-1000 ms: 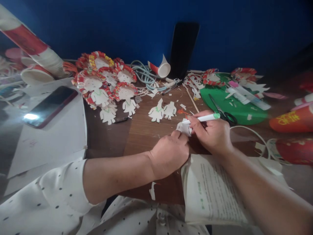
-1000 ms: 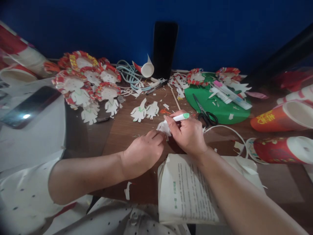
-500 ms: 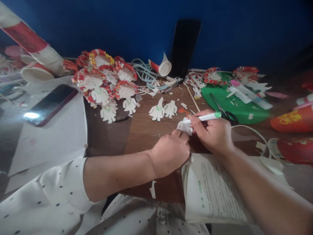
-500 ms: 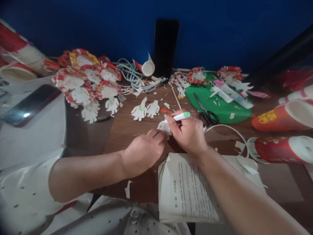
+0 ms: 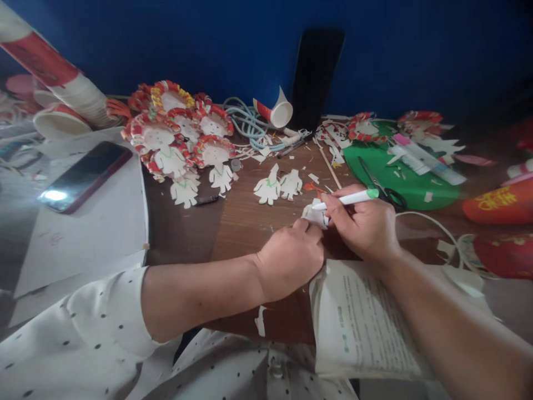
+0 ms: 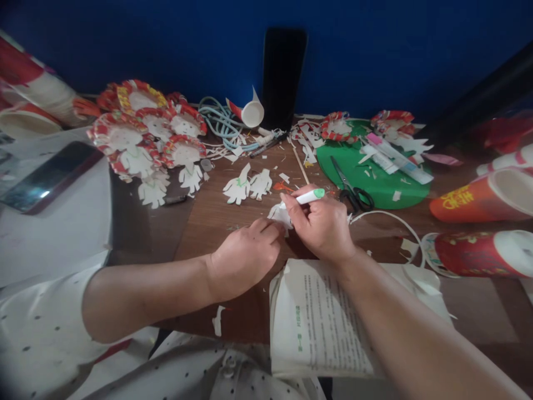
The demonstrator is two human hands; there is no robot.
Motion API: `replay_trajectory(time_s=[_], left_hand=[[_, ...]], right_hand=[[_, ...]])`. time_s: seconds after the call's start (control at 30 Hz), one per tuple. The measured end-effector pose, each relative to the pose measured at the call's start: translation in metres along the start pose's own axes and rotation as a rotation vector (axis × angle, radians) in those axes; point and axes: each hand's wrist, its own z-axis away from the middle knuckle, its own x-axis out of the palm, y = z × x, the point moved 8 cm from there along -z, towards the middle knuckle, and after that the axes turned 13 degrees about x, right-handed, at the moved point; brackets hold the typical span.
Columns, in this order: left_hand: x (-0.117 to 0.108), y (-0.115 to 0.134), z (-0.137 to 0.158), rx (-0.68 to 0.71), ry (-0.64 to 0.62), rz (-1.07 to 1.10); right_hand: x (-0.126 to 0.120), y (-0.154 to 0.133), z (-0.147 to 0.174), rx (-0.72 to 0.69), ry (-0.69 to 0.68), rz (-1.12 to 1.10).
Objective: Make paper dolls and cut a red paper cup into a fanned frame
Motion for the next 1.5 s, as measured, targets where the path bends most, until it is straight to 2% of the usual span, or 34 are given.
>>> replay_trajectory(time_s=[1.5], left_hand=[[0.0002, -0.0017, -0.0003, -0.017, -0.008, 0.008]], right_hand=[[-0.0016, -0.0021, 0.0009, -0.034, 0.021, 0.037]])
